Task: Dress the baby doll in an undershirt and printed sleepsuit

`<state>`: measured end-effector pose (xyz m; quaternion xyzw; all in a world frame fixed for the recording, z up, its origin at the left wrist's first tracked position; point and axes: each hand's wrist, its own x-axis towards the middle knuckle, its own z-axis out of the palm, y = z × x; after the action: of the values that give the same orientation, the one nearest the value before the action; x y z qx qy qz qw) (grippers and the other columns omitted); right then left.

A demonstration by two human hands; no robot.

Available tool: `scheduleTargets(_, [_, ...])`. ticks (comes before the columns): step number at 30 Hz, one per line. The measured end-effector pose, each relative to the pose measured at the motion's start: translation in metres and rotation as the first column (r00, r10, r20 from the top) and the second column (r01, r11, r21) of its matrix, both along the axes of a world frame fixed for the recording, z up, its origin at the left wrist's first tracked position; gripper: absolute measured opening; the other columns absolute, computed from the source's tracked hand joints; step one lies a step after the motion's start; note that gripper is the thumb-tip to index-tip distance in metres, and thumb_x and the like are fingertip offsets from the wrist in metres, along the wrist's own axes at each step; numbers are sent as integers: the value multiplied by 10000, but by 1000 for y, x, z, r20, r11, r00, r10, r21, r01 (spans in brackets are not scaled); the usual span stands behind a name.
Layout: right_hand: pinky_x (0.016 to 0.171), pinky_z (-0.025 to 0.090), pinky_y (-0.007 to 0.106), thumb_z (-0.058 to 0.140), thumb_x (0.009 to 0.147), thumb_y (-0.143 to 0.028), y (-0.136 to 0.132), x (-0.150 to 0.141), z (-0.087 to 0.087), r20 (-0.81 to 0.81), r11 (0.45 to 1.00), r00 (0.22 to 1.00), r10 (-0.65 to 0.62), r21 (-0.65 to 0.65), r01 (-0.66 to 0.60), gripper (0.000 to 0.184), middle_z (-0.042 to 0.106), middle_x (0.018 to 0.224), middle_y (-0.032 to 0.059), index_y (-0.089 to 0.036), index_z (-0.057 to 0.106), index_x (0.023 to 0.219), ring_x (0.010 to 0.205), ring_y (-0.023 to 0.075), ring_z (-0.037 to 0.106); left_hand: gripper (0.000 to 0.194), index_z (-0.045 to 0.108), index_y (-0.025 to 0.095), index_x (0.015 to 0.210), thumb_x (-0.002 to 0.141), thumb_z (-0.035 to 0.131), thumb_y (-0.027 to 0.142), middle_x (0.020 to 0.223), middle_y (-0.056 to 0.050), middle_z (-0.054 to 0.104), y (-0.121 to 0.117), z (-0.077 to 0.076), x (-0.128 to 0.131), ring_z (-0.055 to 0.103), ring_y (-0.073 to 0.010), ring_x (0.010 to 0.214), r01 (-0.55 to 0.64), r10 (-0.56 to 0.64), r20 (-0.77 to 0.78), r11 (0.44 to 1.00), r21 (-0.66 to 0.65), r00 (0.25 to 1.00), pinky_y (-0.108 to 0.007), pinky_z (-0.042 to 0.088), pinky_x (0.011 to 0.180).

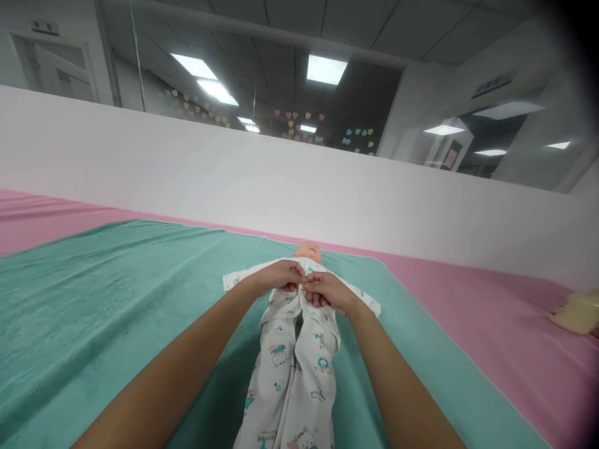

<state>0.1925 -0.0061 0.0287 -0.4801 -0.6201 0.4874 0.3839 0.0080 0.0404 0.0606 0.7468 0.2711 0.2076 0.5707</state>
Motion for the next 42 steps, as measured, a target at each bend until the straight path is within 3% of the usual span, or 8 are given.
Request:
scheduleTargets(14, [354, 270, 169, 600, 723, -406, 2, 1, -2, -17, 1000, 1000, -10, 3, 10, 263, 587, 583, -11, -152, 554, 675, 402, 44, 461, 261, 577, 159, 822, 675, 618, 370, 657, 15, 510, 5, -5, 1, 467, -91, 589, 20, -20, -4, 999, 26, 1000, -219, 365, 543])
scheduleTargets(42, [349, 271, 157, 566, 741, -326, 3, 2, -4, -43, 1000, 999, -5, -1, 5, 173, 589, 599, -6, -155, 568, 719, 406, 46, 461, 220, 551, 169, 728, 670, 589, 378, 534, 39, 500, -4, -1, 7, 454, -82, 503, -92, 100, -68, 990, 110, 993, -190, 344, 466])
